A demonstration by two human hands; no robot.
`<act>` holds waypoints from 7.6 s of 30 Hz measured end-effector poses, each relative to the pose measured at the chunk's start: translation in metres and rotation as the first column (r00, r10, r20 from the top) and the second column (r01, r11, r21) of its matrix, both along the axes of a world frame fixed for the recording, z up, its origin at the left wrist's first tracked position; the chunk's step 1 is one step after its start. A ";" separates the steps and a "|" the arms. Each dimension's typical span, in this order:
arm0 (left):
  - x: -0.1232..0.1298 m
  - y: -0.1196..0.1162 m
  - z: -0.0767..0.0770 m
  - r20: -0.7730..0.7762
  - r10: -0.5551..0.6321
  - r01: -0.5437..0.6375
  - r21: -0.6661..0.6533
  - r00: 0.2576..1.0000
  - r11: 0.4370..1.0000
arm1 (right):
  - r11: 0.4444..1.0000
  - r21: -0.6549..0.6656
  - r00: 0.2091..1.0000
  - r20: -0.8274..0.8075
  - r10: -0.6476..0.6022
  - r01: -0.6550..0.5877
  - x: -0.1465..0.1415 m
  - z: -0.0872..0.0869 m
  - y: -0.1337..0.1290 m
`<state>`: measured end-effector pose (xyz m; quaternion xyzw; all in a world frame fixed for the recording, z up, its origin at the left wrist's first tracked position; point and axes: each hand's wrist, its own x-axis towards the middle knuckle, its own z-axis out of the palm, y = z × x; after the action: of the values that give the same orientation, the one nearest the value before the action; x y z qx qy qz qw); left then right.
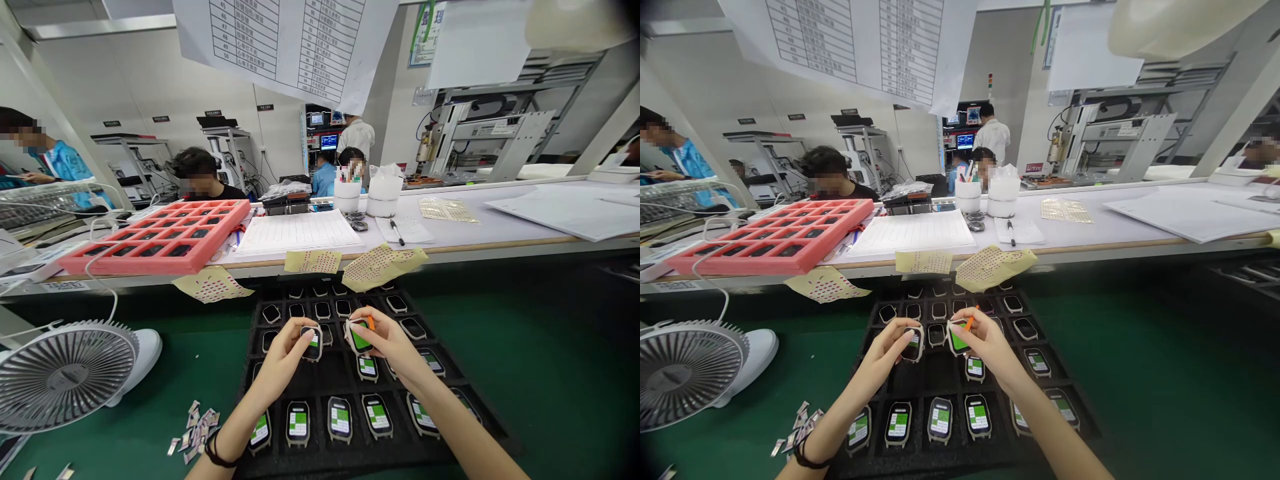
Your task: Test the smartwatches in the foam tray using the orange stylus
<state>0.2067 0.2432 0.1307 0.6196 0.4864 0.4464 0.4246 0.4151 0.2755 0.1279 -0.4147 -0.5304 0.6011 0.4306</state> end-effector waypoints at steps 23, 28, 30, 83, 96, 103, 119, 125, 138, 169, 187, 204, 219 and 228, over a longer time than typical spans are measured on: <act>0.010 -0.016 -0.005 -0.597 0.325 0.261 0.688 0.733 0.677 | 0.950 0.232 0.962 0.226 0.156 -0.209 -0.018 -0.002 -0.031; 0.008 -0.018 0.003 -0.457 0.244 0.167 0.688 0.855 0.706 | 0.934 0.036 0.928 -0.106 0.358 -0.356 -0.017 0.000 -0.020; 0.008 -0.019 0.007 -0.390 0.207 0.140 0.695 0.897 0.706 | 0.895 0.007 0.875 -0.208 0.437 -0.445 -0.016 0.001 -0.019; 0.011 -0.024 0.004 -0.162 0.095 -0.012 0.448 0.982 0.894 | 0.736 0.640 0.961 -0.272 -0.049 0.219 0.006 0.005 -0.050; 0.011 -0.026 0.007 -0.190 0.122 -0.006 0.519 0.974 0.855 | 0.603 0.779 0.981 -0.190 -0.030 0.169 0.008 0.001 -0.049; 0.013 -0.024 0.005 -0.165 0.134 -0.035 0.497 0.977 0.867 | 0.509 0.852 0.992 -0.097 -0.079 0.124 0.007 0.004 -0.050; 0.013 -0.025 0.003 -0.196 0.137 -0.015 0.522 0.971 0.853 | 0.618 0.780 0.988 -0.153 0.038 0.097 0.004 0.001 -0.053; 0.012 -0.026 0.003 -0.223 0.119 0.011 0.507 0.967 0.862 | 0.612 0.785 0.991 -0.132 0.016 0.095 0.003 0.006 -0.053; 0.015 -0.027 0.003 -0.222 0.150 -0.038 0.442 0.963 0.896 | 0.610 0.789 0.996 -0.088 -0.018 0.080 0.004 -0.001 -0.051; 0.017 -0.029 0.008 -0.250 0.101 0.031 0.475 0.963 0.880 | 0.994 0.064 0.963 -0.250 0.105 -0.091 -0.016 0.005 -0.034; -0.011 -0.018 0.013 -0.182 0.112 -0.069 0.225 0.977 0.972 | 0.935 0.344 0.991 0.127 0.046 -0.087 -0.016 -0.004 -0.022; 0.004 -0.005 -0.004 -0.775 -0.008 0.217 0.167 0.632 0.962 | 0.880 0.469 0.701 0.654 -0.286 -0.079 0.039 -0.035 0.001; 0.096 0.024 -0.033 -0.818 -0.204 0.347 -0.007 0.537 0.938 | 0.927 0.351 0.691 0.703 -0.167 -0.134 0.068 -0.067 0.004; 0.084 0.020 -0.023 -0.587 -0.361 0.308 -0.192 0.725 0.932 | 0.944 0.326 0.840 0.526 -0.130 -0.058 0.071 -0.070 0.006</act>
<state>0.2908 0.2629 0.1081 0.7899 0.4955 0.1169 0.3418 0.4857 0.2812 0.0578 -0.4996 -0.7147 0.3542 0.3380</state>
